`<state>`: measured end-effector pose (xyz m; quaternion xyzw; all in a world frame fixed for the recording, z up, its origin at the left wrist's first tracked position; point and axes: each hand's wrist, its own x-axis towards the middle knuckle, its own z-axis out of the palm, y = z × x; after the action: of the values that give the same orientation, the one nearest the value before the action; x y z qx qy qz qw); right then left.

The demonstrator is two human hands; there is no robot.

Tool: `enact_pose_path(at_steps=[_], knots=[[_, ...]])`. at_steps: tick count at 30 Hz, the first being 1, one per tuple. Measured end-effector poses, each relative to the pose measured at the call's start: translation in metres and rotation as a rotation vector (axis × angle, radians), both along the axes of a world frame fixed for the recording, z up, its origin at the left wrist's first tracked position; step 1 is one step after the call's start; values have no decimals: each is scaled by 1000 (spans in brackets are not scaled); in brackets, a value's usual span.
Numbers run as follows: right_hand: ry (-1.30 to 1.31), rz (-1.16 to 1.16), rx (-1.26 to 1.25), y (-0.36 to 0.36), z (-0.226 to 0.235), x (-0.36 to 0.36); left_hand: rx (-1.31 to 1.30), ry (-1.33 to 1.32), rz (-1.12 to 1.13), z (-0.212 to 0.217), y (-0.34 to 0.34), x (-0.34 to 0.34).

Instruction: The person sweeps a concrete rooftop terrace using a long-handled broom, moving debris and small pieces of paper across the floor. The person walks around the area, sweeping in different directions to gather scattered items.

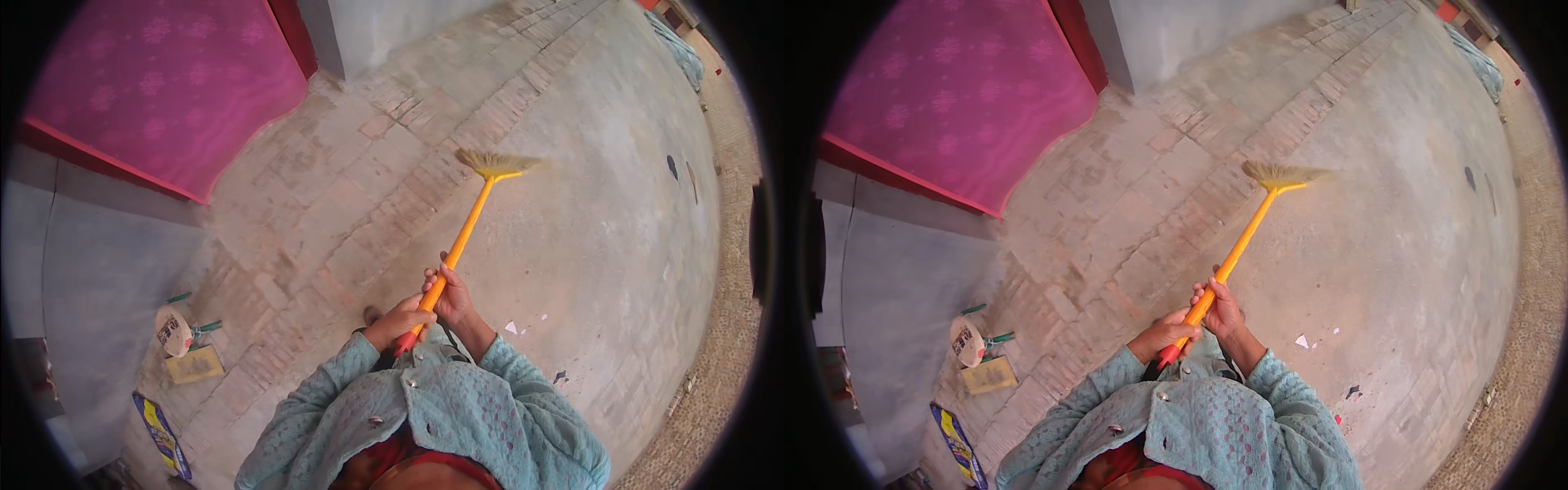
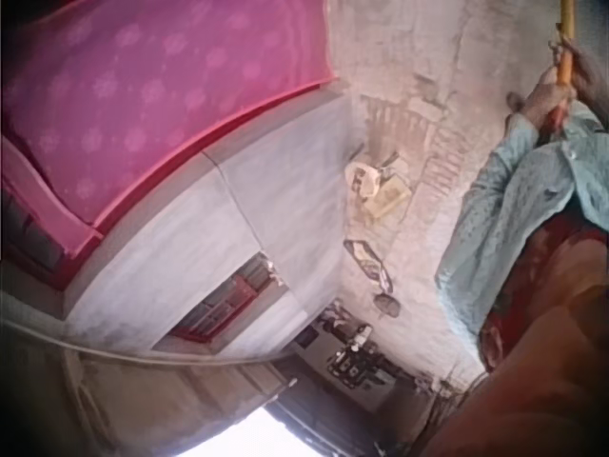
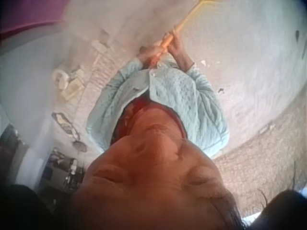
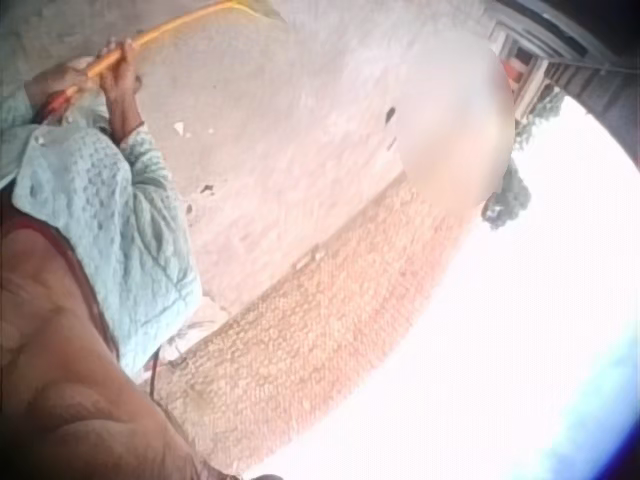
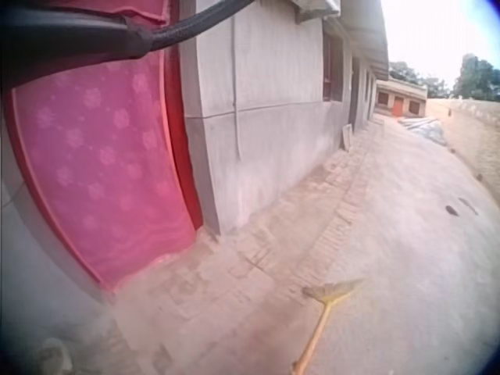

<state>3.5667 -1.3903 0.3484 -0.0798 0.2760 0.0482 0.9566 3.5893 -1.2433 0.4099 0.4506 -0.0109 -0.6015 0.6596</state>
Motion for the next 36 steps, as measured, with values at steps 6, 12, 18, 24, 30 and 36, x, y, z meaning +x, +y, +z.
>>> enact_pose_path(at_steps=[6, 12, 18, 24, 30, 36], knots=[[-18, -74, 406, -37, -79, 49, 137, -97, 172, 3, 30, 7], [156, 149, 270, -86, -86, 2, 722, -761, 15, -105, 91, -31], [320, 203, -59, -120, -50, -136, 964, -541, -78, -143, 144, -65], [339, 26, -82, -149, 15, -198, 999, -235, 30, -174, 160, -84], [404, 175, -141, -162, 50, -209, 926, -46, 146, -184, 156, -80], [376, 307, 184, -160, -28, -190, 946, -30, 199, -176, 154, -78]])
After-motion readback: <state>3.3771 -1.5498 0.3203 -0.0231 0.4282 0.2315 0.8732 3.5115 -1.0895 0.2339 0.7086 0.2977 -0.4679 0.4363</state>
